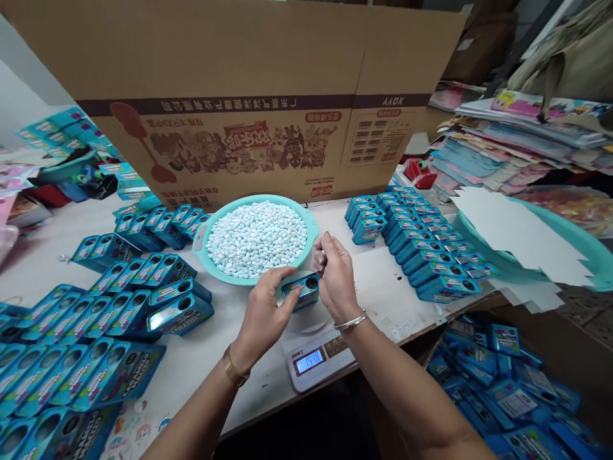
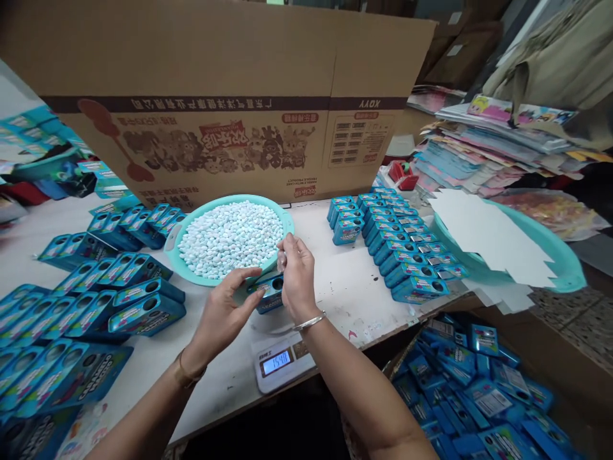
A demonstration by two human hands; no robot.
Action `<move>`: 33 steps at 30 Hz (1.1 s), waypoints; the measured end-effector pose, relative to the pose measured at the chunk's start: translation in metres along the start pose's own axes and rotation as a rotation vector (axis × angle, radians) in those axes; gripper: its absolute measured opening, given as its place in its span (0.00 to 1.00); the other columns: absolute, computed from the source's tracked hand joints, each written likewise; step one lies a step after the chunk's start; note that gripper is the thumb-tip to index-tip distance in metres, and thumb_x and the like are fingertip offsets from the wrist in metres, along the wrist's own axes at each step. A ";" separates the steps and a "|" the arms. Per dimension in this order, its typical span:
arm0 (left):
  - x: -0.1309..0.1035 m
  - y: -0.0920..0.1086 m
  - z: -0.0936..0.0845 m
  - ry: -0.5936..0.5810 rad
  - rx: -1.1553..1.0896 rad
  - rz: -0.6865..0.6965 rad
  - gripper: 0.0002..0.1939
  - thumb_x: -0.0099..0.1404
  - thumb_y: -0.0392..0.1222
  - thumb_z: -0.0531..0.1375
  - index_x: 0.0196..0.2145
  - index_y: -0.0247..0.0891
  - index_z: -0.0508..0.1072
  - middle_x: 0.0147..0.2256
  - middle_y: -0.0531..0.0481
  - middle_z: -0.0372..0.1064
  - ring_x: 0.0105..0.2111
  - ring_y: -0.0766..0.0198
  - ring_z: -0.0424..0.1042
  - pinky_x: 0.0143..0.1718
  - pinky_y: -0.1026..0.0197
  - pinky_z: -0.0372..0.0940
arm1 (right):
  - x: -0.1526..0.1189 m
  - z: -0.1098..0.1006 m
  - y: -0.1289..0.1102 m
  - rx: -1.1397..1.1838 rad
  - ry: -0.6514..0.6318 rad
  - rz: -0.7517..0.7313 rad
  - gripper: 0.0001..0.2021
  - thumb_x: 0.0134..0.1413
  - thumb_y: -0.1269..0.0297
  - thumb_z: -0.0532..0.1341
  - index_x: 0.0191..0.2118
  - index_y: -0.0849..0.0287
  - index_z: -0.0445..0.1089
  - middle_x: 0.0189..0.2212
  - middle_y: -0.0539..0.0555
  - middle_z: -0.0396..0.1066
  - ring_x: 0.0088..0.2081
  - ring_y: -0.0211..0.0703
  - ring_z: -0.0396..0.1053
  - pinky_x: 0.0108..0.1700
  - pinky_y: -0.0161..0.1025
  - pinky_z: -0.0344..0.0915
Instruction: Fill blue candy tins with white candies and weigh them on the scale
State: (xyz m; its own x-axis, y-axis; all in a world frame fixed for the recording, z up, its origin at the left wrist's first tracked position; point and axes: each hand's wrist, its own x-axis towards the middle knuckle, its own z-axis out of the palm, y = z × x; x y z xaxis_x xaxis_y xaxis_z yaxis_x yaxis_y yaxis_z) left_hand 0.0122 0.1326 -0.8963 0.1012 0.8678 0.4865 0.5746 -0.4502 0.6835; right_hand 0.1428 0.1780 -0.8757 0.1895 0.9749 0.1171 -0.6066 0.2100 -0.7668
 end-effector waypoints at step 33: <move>0.134 0.058 0.212 -0.215 0.523 0.336 0.32 0.65 0.30 0.50 0.66 0.32 0.49 0.63 0.35 0.56 0.66 0.50 0.50 0.66 0.36 0.43 | -0.080 -0.245 -0.046 0.339 0.532 0.176 0.16 0.47 0.61 0.69 0.28 0.57 0.59 0.15 0.39 0.54 0.13 0.27 0.51 0.14 0.26 0.52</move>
State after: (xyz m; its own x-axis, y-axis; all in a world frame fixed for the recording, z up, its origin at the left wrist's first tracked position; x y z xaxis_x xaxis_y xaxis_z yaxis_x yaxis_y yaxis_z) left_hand 0.2309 0.2672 -0.9066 0.4728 0.7450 0.4705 0.7968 -0.5895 0.1327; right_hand 0.3446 0.0725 -1.0048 0.3683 0.8452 -0.3873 -0.8568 0.1468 -0.4944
